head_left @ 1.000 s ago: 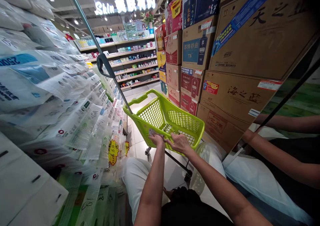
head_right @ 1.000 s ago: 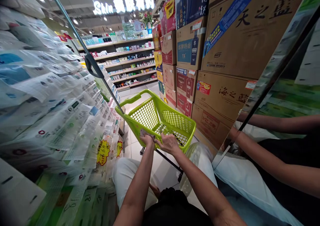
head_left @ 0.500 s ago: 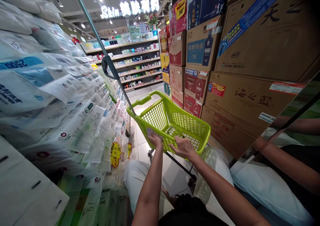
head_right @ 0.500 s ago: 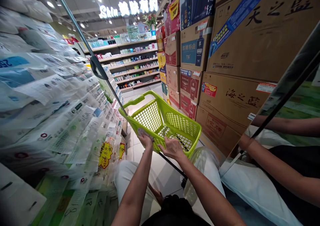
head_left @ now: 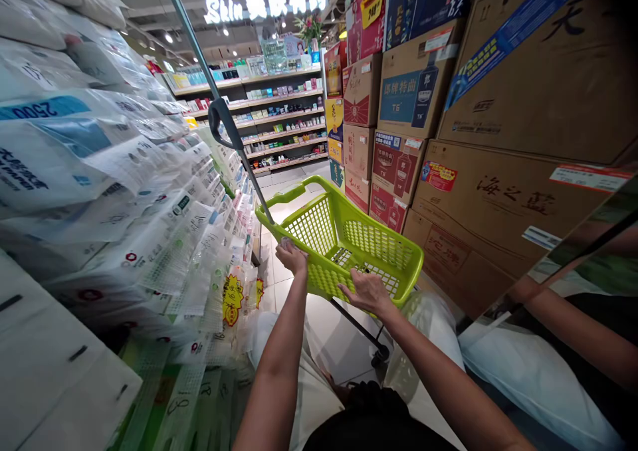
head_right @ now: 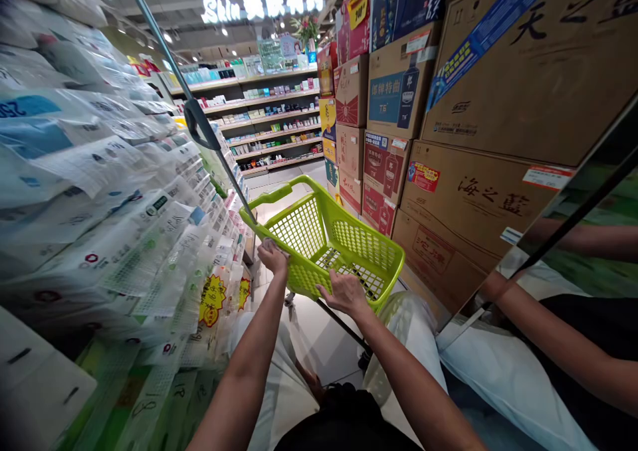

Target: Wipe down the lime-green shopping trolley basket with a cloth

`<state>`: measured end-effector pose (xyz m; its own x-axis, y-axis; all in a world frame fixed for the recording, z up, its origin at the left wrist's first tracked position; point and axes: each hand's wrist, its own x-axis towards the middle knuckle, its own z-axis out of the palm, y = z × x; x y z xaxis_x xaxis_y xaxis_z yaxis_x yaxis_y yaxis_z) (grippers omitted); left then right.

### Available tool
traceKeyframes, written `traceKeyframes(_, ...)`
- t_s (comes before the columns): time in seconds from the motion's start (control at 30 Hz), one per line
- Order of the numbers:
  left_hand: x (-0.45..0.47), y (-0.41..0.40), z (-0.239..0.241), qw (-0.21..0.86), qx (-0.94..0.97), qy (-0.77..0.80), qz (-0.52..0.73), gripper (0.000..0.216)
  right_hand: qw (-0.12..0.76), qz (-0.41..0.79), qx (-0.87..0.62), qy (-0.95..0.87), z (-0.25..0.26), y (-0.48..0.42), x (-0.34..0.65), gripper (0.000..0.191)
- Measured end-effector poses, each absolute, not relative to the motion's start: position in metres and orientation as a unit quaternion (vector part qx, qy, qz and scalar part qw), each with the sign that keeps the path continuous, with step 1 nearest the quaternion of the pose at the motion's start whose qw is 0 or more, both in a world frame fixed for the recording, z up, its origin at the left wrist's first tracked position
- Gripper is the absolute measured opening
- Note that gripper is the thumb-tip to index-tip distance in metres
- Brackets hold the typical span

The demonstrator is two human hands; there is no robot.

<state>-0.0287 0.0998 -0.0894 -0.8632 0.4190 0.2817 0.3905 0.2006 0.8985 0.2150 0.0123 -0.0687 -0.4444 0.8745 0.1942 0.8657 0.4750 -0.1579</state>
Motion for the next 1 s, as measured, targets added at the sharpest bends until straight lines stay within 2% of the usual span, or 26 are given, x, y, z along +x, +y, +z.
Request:
traceKeyframes(0.1, -0.037, 0.097, -0.089, -0.008, 0.280, 0.785, 0.553, 0.024, 0.126, 0.020, -0.512, -0.849, -0.068, 0.010, 0.214, 0.054)
traceKeyframes(0.3, -0.033, 0.071, -0.124, 0.048, 0.285, 0.815, 0.502, 0.017, 0.126, 0.020, -0.510, -0.851, -0.067, 0.010, 0.212, 0.056)
traceKeyframes(0.53, -0.052, 0.089, -0.092, -0.038, 0.346, 0.731, 0.588, 0.026, 0.113, 0.019, -0.514, -0.850, -0.069, 0.010, 0.215, 0.053)
traceKeyframes(0.7, -0.042, 0.066, -0.136, 0.077, 0.294, 0.790, 0.533, 0.024, 0.115, 0.020, -0.514, -0.850, -0.068, 0.009, 0.216, 0.050)
traceKeyframes(0.8, -0.041, 0.058, -0.152, 0.088, 0.260, 0.791, 0.547, 0.016, 0.121, 0.019, -0.509, -0.852, -0.069, 0.011, 0.218, 0.053)
traceKeyframes(0.87, -0.048, 0.063, -0.142, 0.071, 0.236, 0.787, 0.566, 0.015, 0.124, 0.017, -0.506, -0.853, -0.069, 0.012, 0.219, 0.054)
traceKeyframes(1.0, -0.072, 0.092, -0.090, 0.013, 0.247, 0.751, 0.612, 0.025, 0.125, 0.011, -0.506, -0.854, -0.071, 0.012, 0.222, 0.053)
